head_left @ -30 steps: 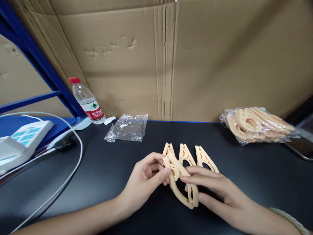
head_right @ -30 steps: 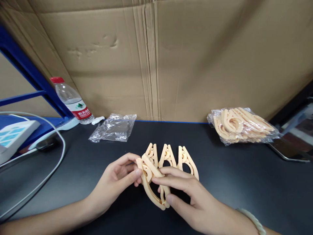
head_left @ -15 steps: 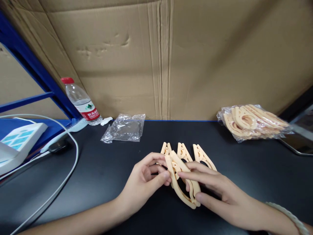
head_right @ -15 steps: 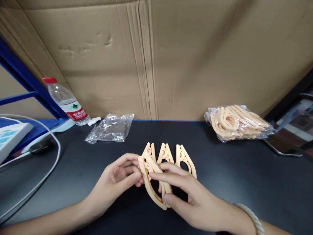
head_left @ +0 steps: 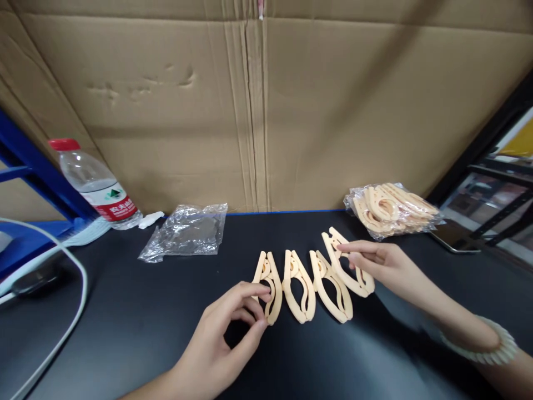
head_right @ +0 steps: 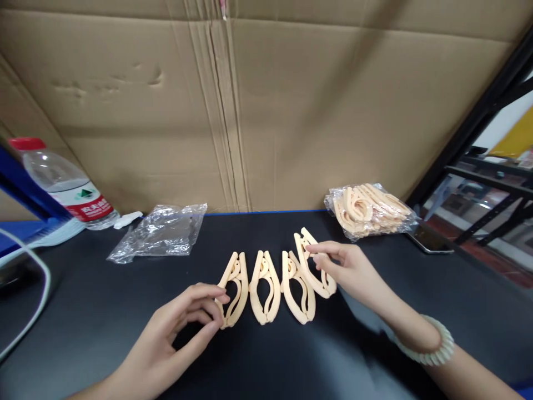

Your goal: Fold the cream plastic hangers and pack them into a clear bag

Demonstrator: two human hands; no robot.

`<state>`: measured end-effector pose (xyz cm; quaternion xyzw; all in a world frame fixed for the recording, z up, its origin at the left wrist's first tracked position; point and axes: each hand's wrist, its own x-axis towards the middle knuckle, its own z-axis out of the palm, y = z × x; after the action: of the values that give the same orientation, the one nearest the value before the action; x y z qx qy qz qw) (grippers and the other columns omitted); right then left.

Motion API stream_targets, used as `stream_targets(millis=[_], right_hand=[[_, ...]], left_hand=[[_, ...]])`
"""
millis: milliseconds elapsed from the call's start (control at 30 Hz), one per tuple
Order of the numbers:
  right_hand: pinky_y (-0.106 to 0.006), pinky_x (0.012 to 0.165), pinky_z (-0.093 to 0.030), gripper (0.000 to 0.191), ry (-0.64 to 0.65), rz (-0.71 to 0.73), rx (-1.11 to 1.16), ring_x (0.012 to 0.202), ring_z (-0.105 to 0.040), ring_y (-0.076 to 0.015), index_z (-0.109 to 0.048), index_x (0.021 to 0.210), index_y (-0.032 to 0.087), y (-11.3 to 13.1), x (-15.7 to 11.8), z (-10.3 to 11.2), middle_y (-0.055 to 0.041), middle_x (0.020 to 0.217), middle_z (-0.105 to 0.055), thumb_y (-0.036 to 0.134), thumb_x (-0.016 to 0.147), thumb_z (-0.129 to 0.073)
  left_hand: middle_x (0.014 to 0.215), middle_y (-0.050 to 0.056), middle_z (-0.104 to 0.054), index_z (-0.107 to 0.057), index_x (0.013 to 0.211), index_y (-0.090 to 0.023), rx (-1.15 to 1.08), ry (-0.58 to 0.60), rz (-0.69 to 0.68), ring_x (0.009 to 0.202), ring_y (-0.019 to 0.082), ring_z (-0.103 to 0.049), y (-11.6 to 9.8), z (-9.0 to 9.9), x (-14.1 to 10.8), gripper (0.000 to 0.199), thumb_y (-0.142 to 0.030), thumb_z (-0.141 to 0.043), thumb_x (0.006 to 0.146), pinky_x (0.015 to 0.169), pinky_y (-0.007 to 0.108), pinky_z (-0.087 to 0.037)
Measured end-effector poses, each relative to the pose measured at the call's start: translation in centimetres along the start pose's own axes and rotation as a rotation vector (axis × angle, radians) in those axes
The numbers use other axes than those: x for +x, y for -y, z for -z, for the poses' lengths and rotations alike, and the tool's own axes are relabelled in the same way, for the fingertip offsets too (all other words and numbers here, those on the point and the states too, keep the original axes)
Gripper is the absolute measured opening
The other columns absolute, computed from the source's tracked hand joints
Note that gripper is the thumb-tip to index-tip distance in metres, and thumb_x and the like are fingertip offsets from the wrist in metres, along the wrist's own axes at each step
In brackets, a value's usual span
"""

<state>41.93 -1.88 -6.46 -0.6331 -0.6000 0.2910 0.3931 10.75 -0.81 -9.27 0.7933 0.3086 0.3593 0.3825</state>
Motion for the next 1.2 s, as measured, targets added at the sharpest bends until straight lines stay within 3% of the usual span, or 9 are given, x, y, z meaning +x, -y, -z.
stream_targets(millis=[233,333,400,467,667,767,900,1033,1200], right_hand=[[-0.035,0.062,-0.052,0.051,0.007,-0.022,-0.155,0.069,-0.063,-0.022,-0.071,0.108,0.016,-2.2,-1.8,0.5,-0.0111,0.098,-0.072,0.056,0.084,-0.05],[-0.043,0.082,-0.051,0.049,-0.011,0.048,-0.244,0.091,-0.063,-0.0265,-0.067,0.115,0.019,-3.1,-2.8,0.3,-0.0107,0.108,-0.069,0.055,0.087,-0.047],[-0.047,0.101,-0.042,0.046,-0.037,0.111,-0.282,0.114,-0.054,-0.0278,-0.063,0.119,0.021,-3.6,-3.6,-0.2,-0.0109,0.122,-0.062,0.052,0.09,-0.045],[-0.047,0.109,-0.033,0.045,-0.034,0.136,-0.32,0.127,-0.044,-0.0265,-0.058,0.125,0.023,-3.8,-4.4,-0.8,-0.0108,0.132,-0.053,0.05,0.093,-0.041],[-0.051,0.113,-0.027,0.05,0.056,0.151,-0.52,0.139,-0.028,-0.0275,-0.046,0.137,0.022,-3.2,-5.9,-1.2,-0.013,0.147,-0.036,0.048,0.097,-0.033],[-0.052,0.114,-0.024,0.055,0.103,0.229,-0.605,0.143,-0.019,-0.0281,-0.032,0.146,0.022,-2.5,-6.3,-0.7,-0.0121,0.153,-0.027,0.047,0.097,-0.033],[-0.059,0.112,-0.019,0.064,0.252,0.402,-0.747,0.145,-0.004,-0.0332,-0.02,0.15,0.032,-1.1,-6.6,-0.6,-0.0051,0.159,-0.011,0.051,0.094,-0.042],[-0.063,0.11,-0.017,0.068,0.358,0.452,-0.779,0.144,-0.005,-0.0372,-0.017,0.149,0.036,-0.2,-6.9,-1.6,-0.0033,0.159,-0.009,0.057,0.091,-0.044],[-0.065,0.109,-0.015,0.067,0.37,0.473,-0.808,0.144,-0.004,-0.0369,-0.01,0.15,0.035,-0.5,-6.8,-3.3,-0.0052,0.158,-0.012,0.059,0.093,-0.038]], left_hand=[[0.091,0.0,-0.061,-0.05,0.114,-0.026,0.215,0.006,-0.209,0.079,0.012,-0.062,0.1,0.2,0.0,0.032,-0.009,-0.051,0.087,0.073,0.021,-0.052],[0.091,0.001,-0.061,-0.05,0.113,-0.025,0.264,0.025,-0.247,0.081,0.013,-0.061,-0.1,0.2,-0.2,0.03,-0.009,-0.049,0.088,0.074,0.023,-0.051],[0.093,0.002,-0.061,-0.05,0.114,-0.024,0.297,0.041,-0.265,0.085,0.014,-0.061,-0.1,0.2,-0.2,0.03,-0.009,-0.049,0.088,0.076,0.024,-0.051],[0.095,0.003,-0.062,-0.05,0.114,-0.024,0.325,0.051,-0.28,0.088,0.015,-0.061,0.0,0.2,-0.2,0.03,-0.009,-0.049,0.088,0.078,0.025,-0.051],[0.1,0.004,-0.064,-0.053,0.115,-0.025,0.343,0.041,-0.298,0.093,0.018,-0.061,-0.2,0.3,-0.1,0.03,-0.012,-0.05,0.088,0.082,0.03,-0.052],[0.106,0.006,-0.064,-0.054,0.115,-0.026,0.352,0.043,-0.265,0.102,0.022,-0.059,-0.4,0.1,-0.2,0.029,-0.015,-0.05,0.088,0.088,0.035,-0.051],[0.134,0.008,-0.053,-0.047,0.131,-0.029,0.47,0.171,-0.224,0.126,0.029,-0.045,-0.4,-0.1,-0.7,0.049,-0.024,-0.057,0.084,0.105,0.051,-0.038],[0.155,0.008,-0.028,-0.028,0.147,-0.034,0.59,0.371,-0.202,0.141,0.038,-0.021,-0.8,-0.4,-1.2,0.073,-0.043,-0.061,0.083,0.11,0.067,-0.015],[0.157,0.01,-0.018,-0.022,0.149,-0.031,0.629,0.481,-0.174,0.142,0.043,-0.009,-1.3,-0.8,-1.4,0.079,-0.058,-0.056,0.082,0.108,0.069,-0.014]])
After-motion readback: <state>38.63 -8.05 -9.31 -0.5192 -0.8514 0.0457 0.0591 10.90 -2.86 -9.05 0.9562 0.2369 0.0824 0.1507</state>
